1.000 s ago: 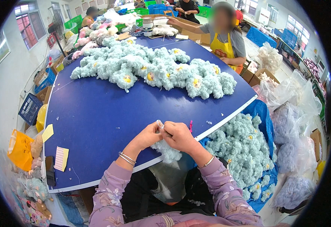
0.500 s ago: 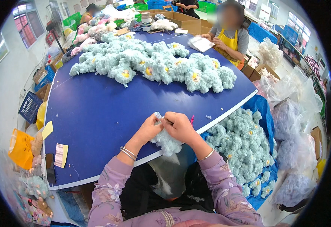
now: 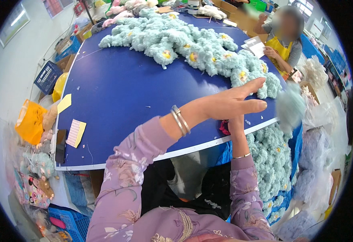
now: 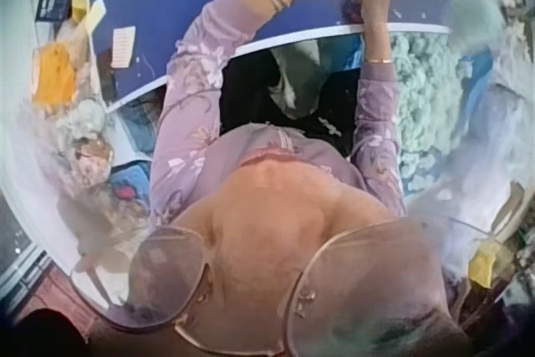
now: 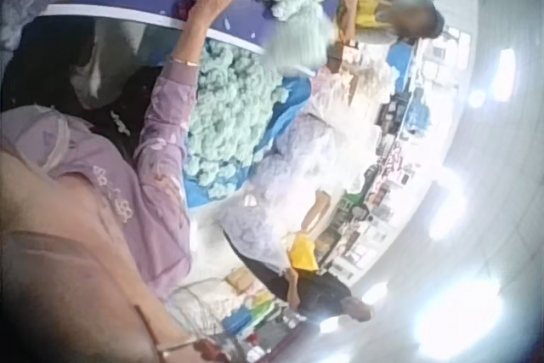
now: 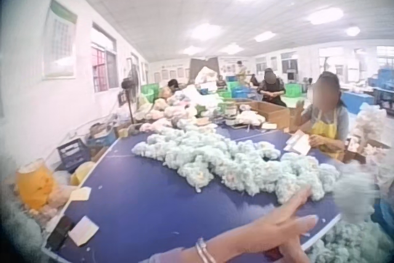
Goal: The person trims the fur on small light-blue stuffed toys using shears. They pick up each toy, snip stray fibers, and place the finished items on a blue table. The process is repeated continuously.
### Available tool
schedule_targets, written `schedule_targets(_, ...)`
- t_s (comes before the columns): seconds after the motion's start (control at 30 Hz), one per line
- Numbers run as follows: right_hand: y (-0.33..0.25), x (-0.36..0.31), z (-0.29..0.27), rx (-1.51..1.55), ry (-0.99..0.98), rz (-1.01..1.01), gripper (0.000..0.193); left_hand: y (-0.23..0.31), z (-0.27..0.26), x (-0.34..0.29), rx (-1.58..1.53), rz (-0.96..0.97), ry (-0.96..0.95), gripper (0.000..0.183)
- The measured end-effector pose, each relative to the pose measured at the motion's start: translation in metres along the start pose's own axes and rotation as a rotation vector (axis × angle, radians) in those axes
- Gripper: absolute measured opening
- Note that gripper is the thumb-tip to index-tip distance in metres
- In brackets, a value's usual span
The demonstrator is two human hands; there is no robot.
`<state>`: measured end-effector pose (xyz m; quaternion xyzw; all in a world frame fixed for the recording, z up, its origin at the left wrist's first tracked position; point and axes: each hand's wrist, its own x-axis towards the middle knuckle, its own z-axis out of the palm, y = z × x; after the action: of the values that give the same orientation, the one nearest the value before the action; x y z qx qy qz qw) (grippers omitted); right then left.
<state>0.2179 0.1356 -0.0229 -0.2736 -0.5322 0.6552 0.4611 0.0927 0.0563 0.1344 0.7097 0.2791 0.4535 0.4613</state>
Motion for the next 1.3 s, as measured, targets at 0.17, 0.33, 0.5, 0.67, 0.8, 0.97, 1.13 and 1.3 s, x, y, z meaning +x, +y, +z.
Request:
schedule_targets(0.17,-0.014,-0.009,0.024,-0.203,0.039,0.071,0.028,-0.069,-0.100,-0.029,0.184,-0.105,0.444,0.047)
schedule_targets(0.33,-0.016,-0.010,0.023,-0.275,0.013,0.091,0.026,-0.119,-0.235,-0.113,0.366,-0.186,1.102,0.037)
schedule_targets(0.5,-0.018,-0.012,0.029,-0.288,0.004,0.113,0.024,-0.138,-0.394,-0.181,0.685,-0.100,1.341,0.043)
schedule_targets(0.67,-0.018,-0.014,0.024,-0.228,0.040,0.142,0.025,-0.132,-0.491,-0.123,0.937,-0.213,1.069,0.051)
schedule_targets(0.8,-0.018,-0.012,0.030,-0.262,0.037,0.162,0.028,-0.191,-0.508,-0.072,0.925,-0.120,0.587,0.058)
schedule_targets(0.97,-0.018,-0.013,0.030,-0.372,0.054,0.146,0.024,-0.209,-0.478,-0.033,0.889,-0.557,0.310,0.055)
schedule_targets(1.13,-0.013,-0.012,0.022,-0.466,0.028,0.069,0.029,-0.203,-0.361,-0.009,0.571,-0.559,0.231,0.068)
schedule_targets(1.3,-0.005,-0.005,0.020,-0.438,0.104,-0.090,0.029,-0.152,-0.261,-0.010,0.944,-0.731,0.340,0.077)
